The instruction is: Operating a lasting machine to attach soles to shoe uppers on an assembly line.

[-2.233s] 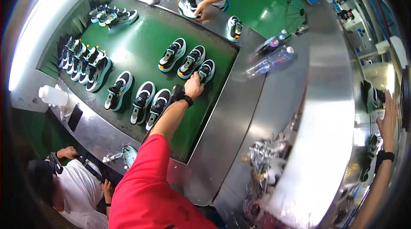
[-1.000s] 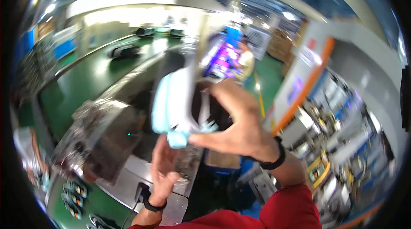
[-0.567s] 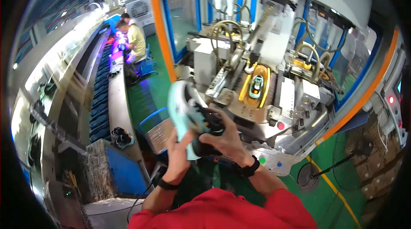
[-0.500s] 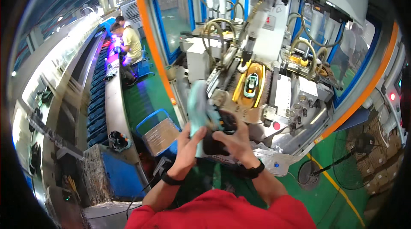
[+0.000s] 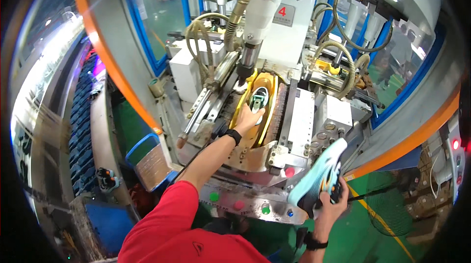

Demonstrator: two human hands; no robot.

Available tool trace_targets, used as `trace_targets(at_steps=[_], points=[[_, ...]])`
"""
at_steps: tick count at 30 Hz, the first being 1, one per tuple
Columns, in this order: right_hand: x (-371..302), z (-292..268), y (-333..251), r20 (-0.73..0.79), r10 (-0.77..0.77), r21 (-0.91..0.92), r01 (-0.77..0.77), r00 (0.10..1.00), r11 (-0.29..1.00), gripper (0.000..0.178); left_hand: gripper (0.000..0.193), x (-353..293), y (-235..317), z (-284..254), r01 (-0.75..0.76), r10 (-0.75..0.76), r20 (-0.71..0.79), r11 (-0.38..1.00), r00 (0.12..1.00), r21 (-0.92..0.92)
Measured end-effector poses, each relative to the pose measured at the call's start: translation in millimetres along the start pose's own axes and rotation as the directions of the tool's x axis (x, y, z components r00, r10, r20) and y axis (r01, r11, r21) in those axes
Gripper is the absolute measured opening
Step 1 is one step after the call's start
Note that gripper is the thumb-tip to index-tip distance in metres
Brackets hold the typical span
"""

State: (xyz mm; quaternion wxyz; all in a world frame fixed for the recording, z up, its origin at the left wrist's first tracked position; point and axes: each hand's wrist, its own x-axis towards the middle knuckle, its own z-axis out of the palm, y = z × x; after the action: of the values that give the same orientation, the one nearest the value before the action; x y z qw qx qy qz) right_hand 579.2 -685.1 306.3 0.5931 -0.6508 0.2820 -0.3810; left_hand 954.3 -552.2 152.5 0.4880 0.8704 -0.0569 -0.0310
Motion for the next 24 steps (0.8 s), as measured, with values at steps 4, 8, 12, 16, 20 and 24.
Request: trace_targets(at_steps=[4,8,12,16,20,24], points=[[11,-10,12,-0.158,-0.006,-0.101,-0.01,0.987,0.995,0.057,0.08,29,16,41,0.037,-0.045,0.025,0.965,0.999,0.26],[50,4,21,-0.124,-0.099,-0.24,0.067,0.987,0.969,0.056,0.055,54,3,48,0.104,-0.118,0.052,0.968,0.992,0.227],[136,58,12,0.079,-0.163,-0.376,0.181,0.983,0.909,0.044,0.032,31,5,2,0.378,-0.294,0.24,0.779,0.925,-0.5],[208,165,17,0.313,0.014,-0.485,0.147,0.95,0.862,0.047,0.03,-63,15,-91,0.595,-0.249,0.544,0.429,0.801,-0.68],[251,263,64,0.512,0.372,-0.747,0.187,0.775,0.638,0.057,0.035,-143,9,-172,0.642,-0.244,0.608,0.464,0.755,-0.611],[212,354,111,0.491,0.287,-0.808,0.308,0.822,0.501,0.047,0.049,-210,-10,-260,0.491,-0.328,0.371,0.467,0.869,-0.736]])
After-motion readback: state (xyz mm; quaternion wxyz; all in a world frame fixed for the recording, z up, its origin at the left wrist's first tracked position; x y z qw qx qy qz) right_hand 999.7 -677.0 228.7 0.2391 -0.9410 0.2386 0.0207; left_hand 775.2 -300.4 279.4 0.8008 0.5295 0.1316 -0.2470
